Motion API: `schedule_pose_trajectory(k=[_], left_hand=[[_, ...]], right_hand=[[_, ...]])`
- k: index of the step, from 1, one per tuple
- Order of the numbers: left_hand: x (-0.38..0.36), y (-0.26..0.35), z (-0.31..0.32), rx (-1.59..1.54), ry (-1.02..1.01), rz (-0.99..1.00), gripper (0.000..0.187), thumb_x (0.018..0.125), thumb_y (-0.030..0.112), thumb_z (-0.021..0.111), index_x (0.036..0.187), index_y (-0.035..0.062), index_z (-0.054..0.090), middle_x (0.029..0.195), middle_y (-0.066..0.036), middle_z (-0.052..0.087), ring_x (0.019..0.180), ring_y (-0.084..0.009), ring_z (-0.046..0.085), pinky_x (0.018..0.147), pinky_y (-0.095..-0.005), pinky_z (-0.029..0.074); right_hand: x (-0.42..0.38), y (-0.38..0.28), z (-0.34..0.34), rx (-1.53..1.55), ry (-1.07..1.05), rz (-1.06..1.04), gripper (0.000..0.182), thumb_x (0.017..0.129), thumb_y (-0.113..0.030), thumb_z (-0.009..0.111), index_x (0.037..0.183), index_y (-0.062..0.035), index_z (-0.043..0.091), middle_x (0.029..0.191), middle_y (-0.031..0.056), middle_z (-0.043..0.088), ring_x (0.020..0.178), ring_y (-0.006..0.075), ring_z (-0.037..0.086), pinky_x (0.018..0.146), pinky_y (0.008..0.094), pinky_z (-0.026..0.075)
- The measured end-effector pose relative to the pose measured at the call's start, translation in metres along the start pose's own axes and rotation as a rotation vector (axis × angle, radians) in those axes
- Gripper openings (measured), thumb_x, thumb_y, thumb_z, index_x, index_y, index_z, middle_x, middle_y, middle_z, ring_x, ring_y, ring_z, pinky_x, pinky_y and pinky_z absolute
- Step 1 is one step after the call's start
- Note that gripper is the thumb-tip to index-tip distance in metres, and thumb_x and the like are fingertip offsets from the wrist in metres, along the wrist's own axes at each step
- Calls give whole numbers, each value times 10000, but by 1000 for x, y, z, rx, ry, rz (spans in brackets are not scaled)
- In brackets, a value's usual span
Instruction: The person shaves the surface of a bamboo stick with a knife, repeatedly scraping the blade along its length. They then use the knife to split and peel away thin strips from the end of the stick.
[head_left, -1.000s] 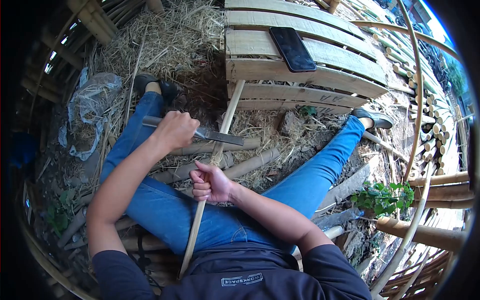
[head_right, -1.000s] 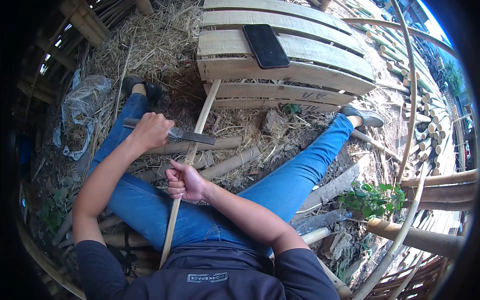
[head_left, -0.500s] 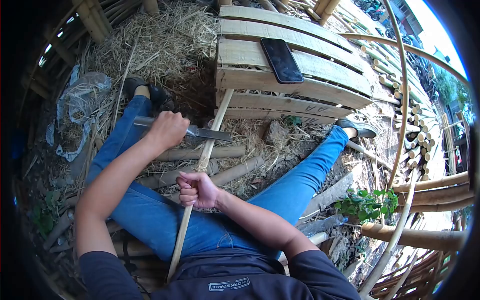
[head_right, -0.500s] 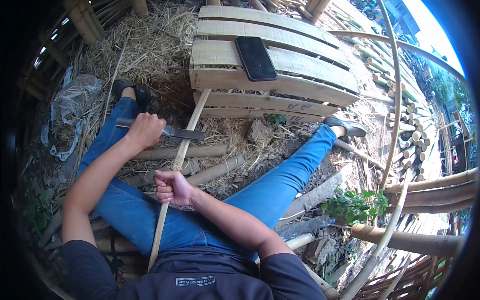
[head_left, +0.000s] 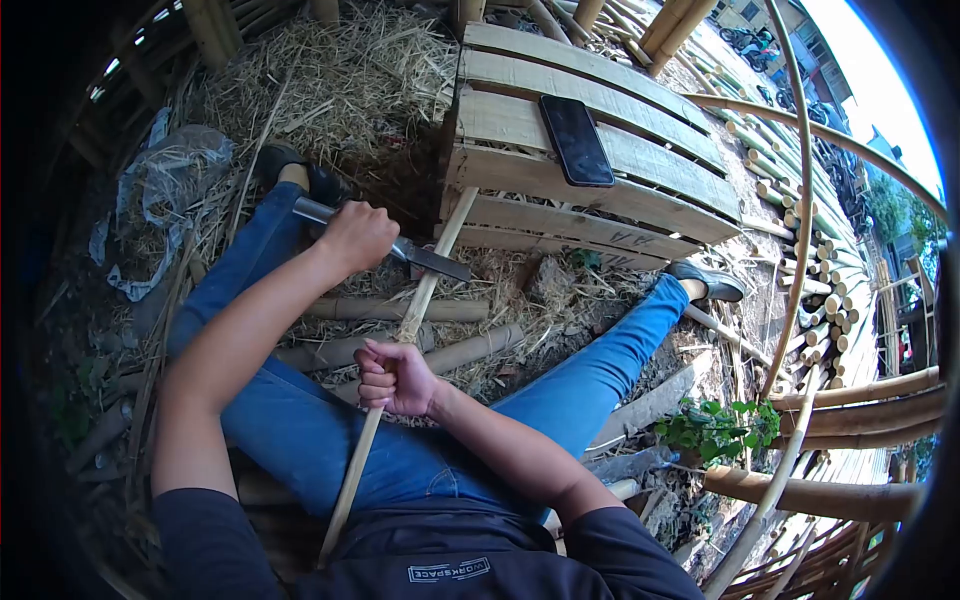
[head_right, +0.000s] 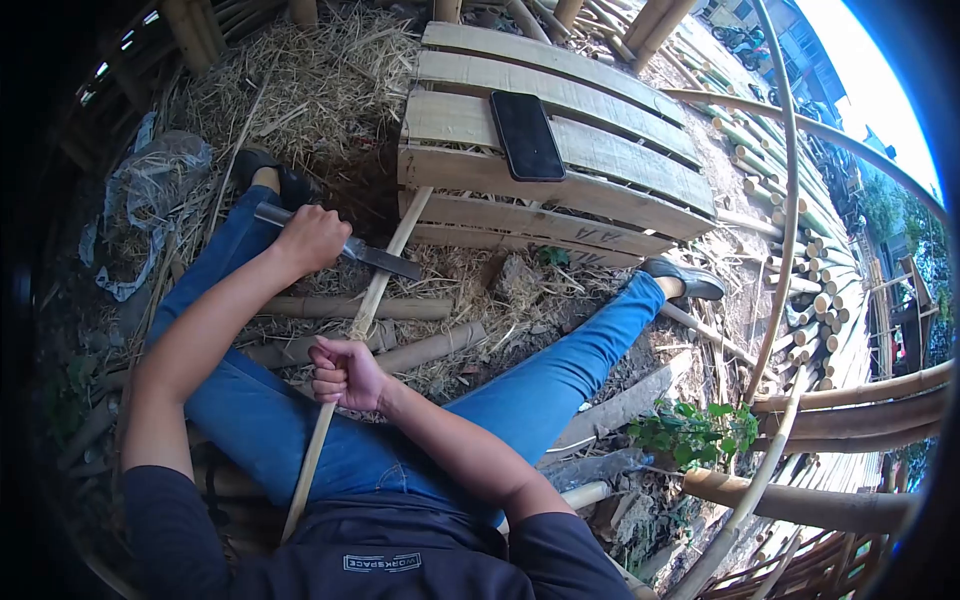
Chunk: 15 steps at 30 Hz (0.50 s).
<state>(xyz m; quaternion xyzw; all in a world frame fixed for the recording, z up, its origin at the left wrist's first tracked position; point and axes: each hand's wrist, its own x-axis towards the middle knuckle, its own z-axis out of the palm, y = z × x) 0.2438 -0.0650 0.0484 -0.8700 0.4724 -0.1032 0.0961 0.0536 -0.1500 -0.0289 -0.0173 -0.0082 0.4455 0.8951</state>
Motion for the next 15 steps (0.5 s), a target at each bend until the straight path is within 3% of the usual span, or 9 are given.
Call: schedule_pose_trajectory(k=[3, 15], left_hand=[[7, -16, 0, -46, 42, -138, 86, 763, 102, 621, 739, 69, 697, 741, -145, 684, 729, -319, 706, 657, -431, 562], [-57, -1, -15, -187, -103, -5, 71, 710, 82, 631, 738, 51, 688, 693, -193, 676, 695, -357, 700, 664, -454, 566]], right_hand=[[2, 2, 0, -6, 4, 9, 426, 1038, -411, 376, 726, -122, 365, 511, -58, 186, 474, 106, 208, 500, 268, 274], [-1, 1, 0, -12, 27, 14, 404, 1037, -378, 392, 726, -121, 364, 518, -53, 201, 486, 110, 228, 504, 270, 276]])
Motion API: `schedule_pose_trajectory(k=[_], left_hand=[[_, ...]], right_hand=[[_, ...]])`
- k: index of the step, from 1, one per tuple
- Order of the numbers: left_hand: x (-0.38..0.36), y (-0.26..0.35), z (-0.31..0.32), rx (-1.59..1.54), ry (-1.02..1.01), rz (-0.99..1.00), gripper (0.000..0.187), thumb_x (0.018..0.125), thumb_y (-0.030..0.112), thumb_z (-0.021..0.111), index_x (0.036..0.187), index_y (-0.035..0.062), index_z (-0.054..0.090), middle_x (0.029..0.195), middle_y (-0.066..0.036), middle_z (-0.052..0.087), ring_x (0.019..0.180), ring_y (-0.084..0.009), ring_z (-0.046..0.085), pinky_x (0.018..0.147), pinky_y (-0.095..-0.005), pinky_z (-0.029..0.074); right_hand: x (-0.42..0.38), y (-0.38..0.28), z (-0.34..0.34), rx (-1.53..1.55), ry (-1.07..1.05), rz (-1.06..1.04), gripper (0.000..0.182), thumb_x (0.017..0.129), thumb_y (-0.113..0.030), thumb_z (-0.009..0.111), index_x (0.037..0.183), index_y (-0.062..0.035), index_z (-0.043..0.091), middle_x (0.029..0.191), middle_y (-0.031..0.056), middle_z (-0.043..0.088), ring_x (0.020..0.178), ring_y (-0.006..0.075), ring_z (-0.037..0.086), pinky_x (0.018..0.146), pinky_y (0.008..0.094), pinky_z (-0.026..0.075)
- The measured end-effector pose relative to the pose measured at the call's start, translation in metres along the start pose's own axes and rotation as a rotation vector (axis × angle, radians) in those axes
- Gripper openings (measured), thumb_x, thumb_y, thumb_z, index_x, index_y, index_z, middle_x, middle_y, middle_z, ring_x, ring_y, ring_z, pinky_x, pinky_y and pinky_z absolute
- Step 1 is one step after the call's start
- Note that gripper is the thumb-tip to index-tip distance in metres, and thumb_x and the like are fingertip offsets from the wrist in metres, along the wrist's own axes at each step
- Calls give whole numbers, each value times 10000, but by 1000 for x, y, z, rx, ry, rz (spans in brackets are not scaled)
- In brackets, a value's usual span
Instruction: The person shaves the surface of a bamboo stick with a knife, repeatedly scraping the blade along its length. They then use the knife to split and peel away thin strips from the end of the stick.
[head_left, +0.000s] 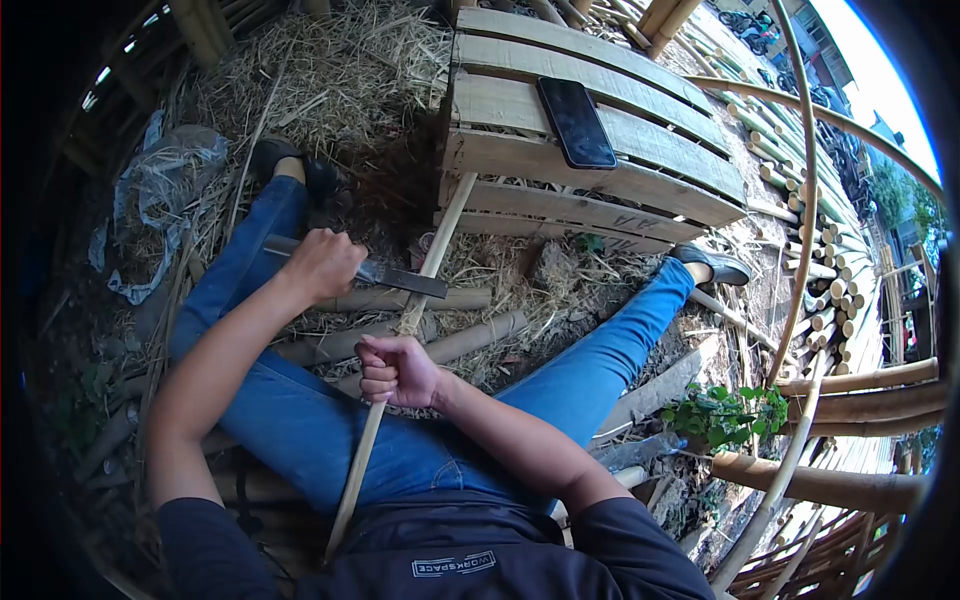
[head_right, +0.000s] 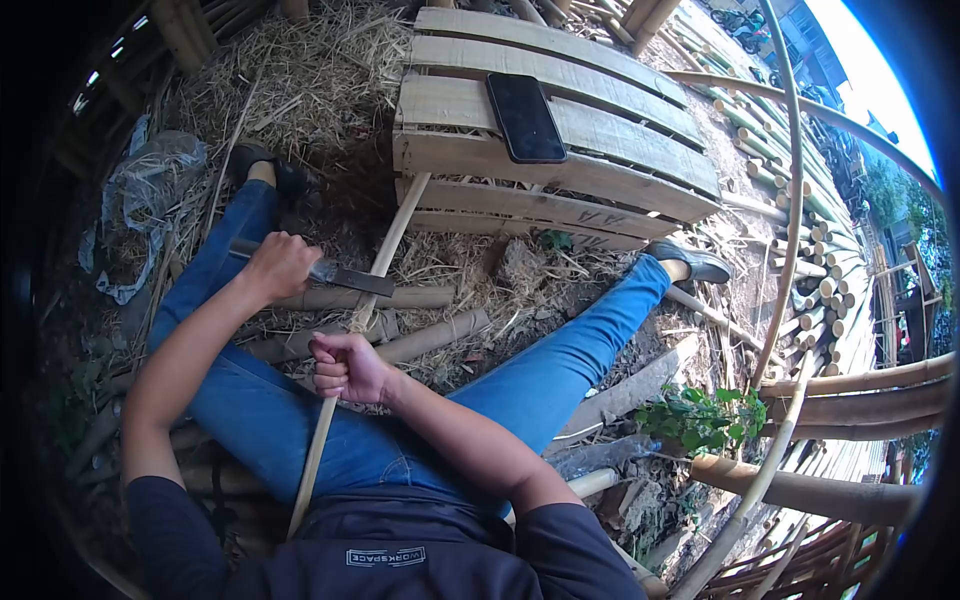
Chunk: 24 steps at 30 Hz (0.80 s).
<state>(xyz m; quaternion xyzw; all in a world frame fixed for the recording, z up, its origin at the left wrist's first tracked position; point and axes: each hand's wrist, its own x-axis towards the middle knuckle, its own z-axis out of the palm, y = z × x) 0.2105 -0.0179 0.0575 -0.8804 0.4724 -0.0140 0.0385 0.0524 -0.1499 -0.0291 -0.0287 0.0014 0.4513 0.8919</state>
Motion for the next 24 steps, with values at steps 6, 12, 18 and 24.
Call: schedule_pose_trajectory(k=[6, 12, 18, 24], left_hand=[[26, 2, 11, 79, 39, -21, 84, 770, 90, 609, 768, 56, 686, 758, -171, 689, 749, -350, 707, 693, -456, 567], [83, -10, 7, 129, 124, 25, 75, 775, 58, 591, 791, 47, 664, 767, -179, 678, 784, -364, 695, 709, -479, 555], [73, -5, -6, 178, 99, 76, 66, 792, 93, 594, 782, 63, 652, 728, -145, 684, 711, -337, 703, 640, -453, 562], [3, 33, -10, -252, 297, -230, 111, 706, 68, 672, 759, 40, 578, 687, -171, 640, 683, -406, 647, 640, -492, 509]], right_hand=[[0, 0, 3, -35, 97, 7, 378, 1028, -348, 409, 721, -134, 360, 518, -55, 195, 480, 105, 221, 475, 267, 253], [1, 1, 4, -36, 87, -12, 373, 1024, -341, 420, 718, -137, 360, 518, -56, 194, 479, 98, 219, 471, 264, 246], [-3, 3, 6, 20, 55, -44, 374, 1028, -338, 425, 724, -127, 371, 517, -54, 209, 483, 97, 227, 484, 260, 249], [-8, 2, 6, -14, 57, -95, 339, 1022, -405, 448, 918, -96, 541, 623, 11, 467, 616, 150, 477, 641, 313, 459]])
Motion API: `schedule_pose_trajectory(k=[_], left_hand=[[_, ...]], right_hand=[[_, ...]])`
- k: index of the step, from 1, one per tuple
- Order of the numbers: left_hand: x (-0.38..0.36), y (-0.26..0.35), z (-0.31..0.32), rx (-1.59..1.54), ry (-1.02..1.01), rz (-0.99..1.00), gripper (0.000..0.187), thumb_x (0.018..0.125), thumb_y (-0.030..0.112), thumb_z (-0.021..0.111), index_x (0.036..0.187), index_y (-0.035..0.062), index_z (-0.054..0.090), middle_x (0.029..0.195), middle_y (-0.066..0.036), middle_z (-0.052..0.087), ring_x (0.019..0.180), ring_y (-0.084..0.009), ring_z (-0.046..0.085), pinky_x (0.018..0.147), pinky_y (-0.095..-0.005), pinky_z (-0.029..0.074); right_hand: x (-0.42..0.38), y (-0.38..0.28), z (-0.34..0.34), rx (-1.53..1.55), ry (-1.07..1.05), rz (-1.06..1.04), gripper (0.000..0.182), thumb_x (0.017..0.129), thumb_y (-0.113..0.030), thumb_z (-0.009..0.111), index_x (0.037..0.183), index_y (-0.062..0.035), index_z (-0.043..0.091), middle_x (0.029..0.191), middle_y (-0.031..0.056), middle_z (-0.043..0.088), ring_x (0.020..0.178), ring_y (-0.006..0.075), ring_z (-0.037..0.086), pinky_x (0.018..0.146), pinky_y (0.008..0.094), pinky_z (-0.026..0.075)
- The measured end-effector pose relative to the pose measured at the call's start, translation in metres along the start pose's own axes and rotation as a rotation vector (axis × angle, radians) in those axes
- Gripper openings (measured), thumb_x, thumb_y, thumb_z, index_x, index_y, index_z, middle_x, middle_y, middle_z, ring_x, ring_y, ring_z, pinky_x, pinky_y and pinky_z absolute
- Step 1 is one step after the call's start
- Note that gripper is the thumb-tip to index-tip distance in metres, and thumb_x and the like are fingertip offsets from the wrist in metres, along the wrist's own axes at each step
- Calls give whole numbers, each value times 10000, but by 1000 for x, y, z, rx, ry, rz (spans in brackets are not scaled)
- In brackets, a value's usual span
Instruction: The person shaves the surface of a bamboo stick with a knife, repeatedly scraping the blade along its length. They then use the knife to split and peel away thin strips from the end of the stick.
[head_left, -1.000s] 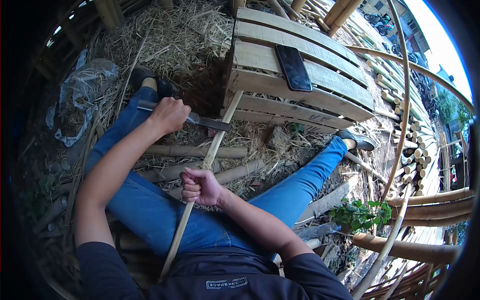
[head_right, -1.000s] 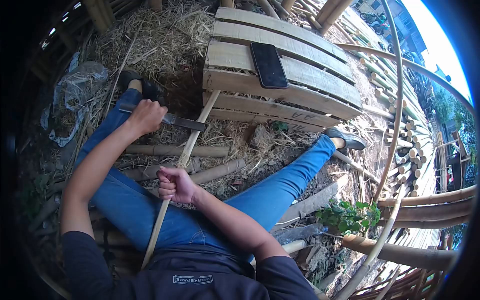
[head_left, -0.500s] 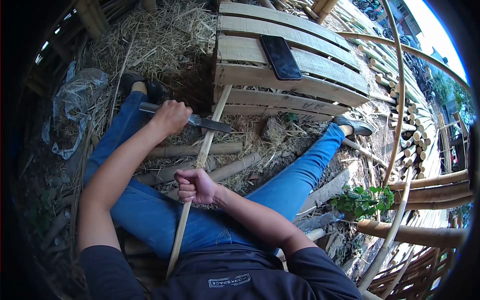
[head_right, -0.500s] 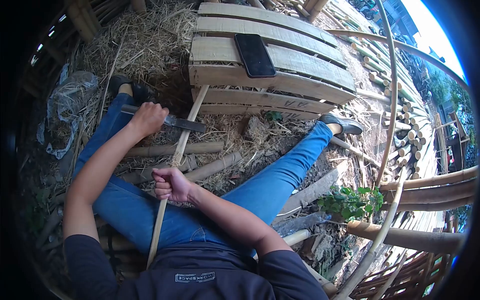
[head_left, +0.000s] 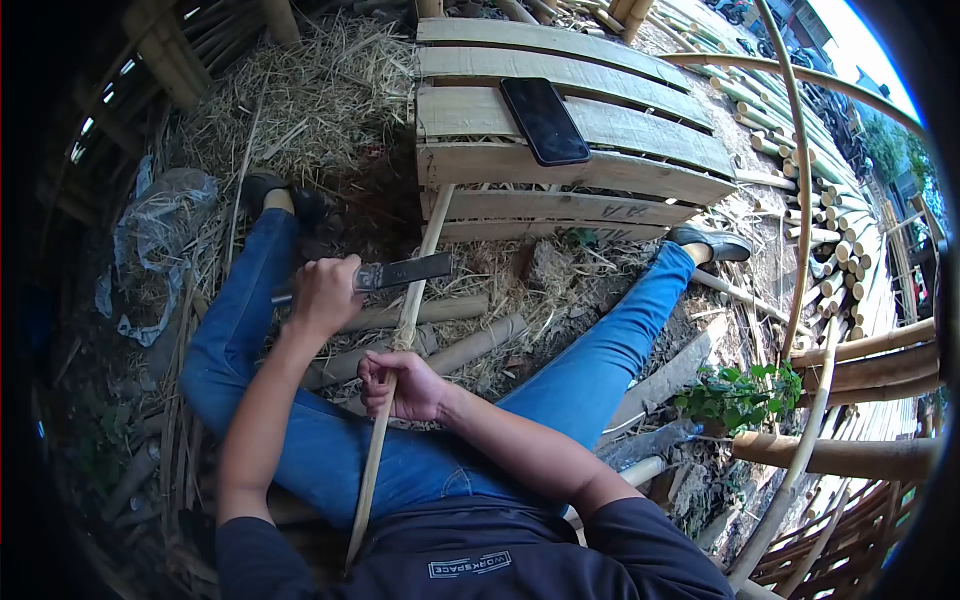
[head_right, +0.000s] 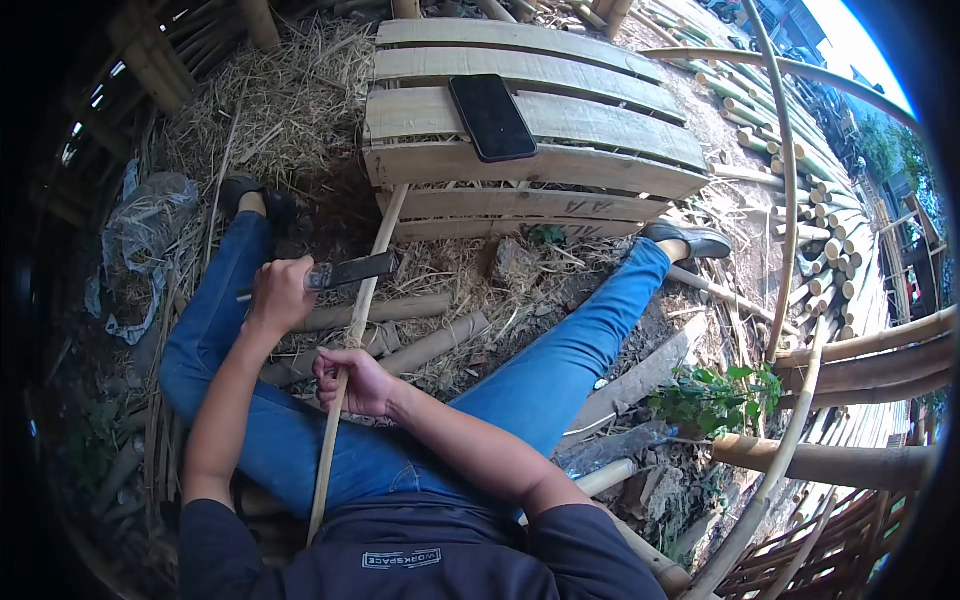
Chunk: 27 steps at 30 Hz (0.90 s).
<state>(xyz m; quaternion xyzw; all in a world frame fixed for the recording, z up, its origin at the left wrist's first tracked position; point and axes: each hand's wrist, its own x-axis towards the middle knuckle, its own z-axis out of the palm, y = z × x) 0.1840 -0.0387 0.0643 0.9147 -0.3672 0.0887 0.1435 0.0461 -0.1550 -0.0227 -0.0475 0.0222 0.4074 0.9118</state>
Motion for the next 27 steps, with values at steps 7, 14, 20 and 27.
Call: schedule_pose_trajectory(k=[7, 14, 20, 27], left_hand=[[-54, 13, -22, -405, 213, -300, 237, 763, 50, 679, 651, 14, 474, 550, -174, 509, 615, -412, 579, 527, -458, 396], [-74, 30, -29, -530, 191, -416, 272, 833, 156, 671, 697, 33, 470, 506, -92, 413, 469, -276, 461, 511, -418, 354], [-84, 43, -38, -845, 41, -419, 180, 844, 83, 649, 984, 44, 542, 696, 44, 484, 633, -37, 432, 590, -225, 359], [-75, 67, -55, -1167, -70, -402, 265, 942, 58, 565, 1186, 8, 476, 854, -6, 531, 755, -72, 527, 702, -262, 489]], right_hand=[[-78, -29, 22, -1472, 464, -7, 602, 928, -411, 650, 1319, 8, 467, 1077, 147, 691, 1006, 248, 664, 851, 368, 533], [-239, -67, -3, -2377, 1899, -340, 580, 835, -459, 676, 1272, -94, 565, 1354, 209, 530, 1268, 412, 442, 1067, 508, 333], [-288, -61, -78, -1763, 2064, -236, 794, 894, -615, 540, 1513, -163, 331, 1600, 244, 102, 1446, 522, 69, 1151, 604, 179], [-242, -37, -30, -1691, 1983, 111, 861, 870, -622, 568, 1542, -193, 244, 1602, 261, -1, 1444, 539, -14, 1097, 716, 129]])
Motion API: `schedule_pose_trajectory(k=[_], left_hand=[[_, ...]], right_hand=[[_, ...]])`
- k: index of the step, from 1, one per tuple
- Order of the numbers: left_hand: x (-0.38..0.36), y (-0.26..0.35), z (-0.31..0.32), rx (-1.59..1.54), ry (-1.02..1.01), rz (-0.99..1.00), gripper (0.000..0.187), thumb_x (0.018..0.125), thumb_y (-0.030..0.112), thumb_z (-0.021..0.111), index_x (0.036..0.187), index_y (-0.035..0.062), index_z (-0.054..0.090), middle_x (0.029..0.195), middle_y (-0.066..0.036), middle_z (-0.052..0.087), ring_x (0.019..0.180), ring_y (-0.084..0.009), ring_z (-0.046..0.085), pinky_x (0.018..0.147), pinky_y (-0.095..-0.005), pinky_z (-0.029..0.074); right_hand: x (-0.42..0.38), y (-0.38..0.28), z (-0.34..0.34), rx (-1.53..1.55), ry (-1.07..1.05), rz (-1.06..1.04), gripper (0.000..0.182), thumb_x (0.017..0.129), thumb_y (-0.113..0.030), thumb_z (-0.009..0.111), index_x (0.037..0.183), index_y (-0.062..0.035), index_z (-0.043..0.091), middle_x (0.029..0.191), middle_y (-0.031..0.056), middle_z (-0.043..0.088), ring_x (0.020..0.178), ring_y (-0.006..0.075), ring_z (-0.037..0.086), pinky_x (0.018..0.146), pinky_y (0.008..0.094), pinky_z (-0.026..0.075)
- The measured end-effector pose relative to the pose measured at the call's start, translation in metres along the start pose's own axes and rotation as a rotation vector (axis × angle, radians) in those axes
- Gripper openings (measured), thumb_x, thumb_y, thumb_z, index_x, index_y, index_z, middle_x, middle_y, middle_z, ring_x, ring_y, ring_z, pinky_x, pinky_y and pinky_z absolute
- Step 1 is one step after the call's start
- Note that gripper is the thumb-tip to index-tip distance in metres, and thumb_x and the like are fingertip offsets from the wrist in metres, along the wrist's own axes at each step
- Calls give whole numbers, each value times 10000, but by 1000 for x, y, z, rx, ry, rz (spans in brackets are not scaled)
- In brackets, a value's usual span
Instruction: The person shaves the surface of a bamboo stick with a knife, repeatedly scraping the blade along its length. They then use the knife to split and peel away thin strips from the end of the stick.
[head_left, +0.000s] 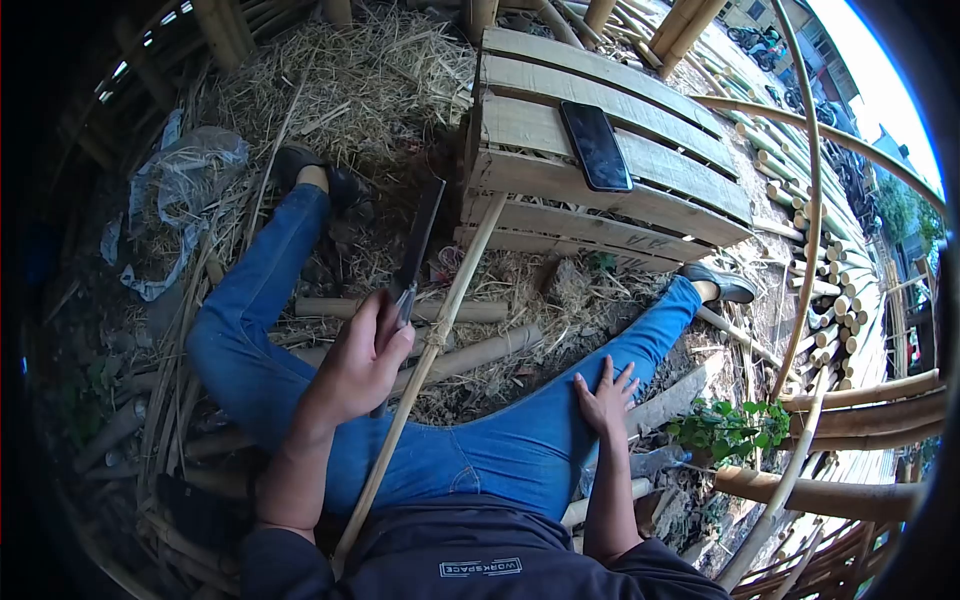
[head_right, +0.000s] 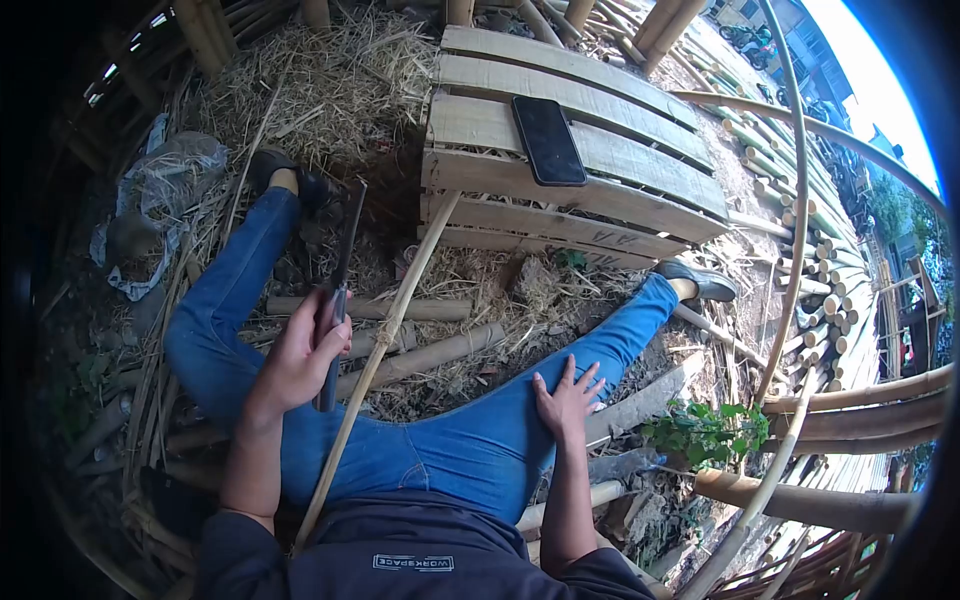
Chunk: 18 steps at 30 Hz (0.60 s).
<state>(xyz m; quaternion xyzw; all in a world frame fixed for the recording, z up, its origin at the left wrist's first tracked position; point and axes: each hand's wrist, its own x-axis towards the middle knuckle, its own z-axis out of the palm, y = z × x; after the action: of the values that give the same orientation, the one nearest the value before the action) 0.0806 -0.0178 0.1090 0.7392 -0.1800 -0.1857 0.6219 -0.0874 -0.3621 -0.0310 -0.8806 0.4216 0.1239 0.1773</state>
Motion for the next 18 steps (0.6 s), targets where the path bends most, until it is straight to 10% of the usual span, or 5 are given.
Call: schedule_pose_trajectory(k=[3, 5, 10, 18], left_hand=[[2, 12, 15, 90, -21, 52, 268, 986, 133, 573, 1196, -1, 474, 878, -31, 570, 827, -106, 607, 787, -275, 524], [3, 21, 27, 39, -37, 14, 276, 976, 118, 586, 1196, -5, 474, 882, -45, 593, 836, -121, 633, 793, -278, 526], [13, 2, 56, 59, 114, 236, 309, 914, 219, 672, 1048, -10, 514, 693, -86, 576, 619, -213, 629, 565, -345, 462], [15, 8, 61, 87, 260, 189, 326, 919, 284, 663, 985, -12, 543, 726, -147, 635, 635, -263, 648, 573, -371, 483]], right_hand=[[-37, -39, -36, 106, -224, -290, 601, 870, -522, 644, 1331, -144, 576, 1541, 275, 267, 1446, 515, 122, 1110, 696, 129], [-58, -76, -41, 989, -691, -506, 517, 940, -246, 645, 1384, -39, 479, 1441, 163, 475, 1381, 279, 414, 1159, 450, 280], [-69, -162, -54, 839, -715, -1055, 548, 936, -170, 661, 1408, -21, 425, 1374, 149, 512, 1290, 232, 490, 1097, 387, 377], [-67, -180, -29, 1459, -1270, -727, 636, 896, -160, 704, 1438, -74, 382, 1290, 85, 525, 1163, 149, 523, 931, 337, 467]])
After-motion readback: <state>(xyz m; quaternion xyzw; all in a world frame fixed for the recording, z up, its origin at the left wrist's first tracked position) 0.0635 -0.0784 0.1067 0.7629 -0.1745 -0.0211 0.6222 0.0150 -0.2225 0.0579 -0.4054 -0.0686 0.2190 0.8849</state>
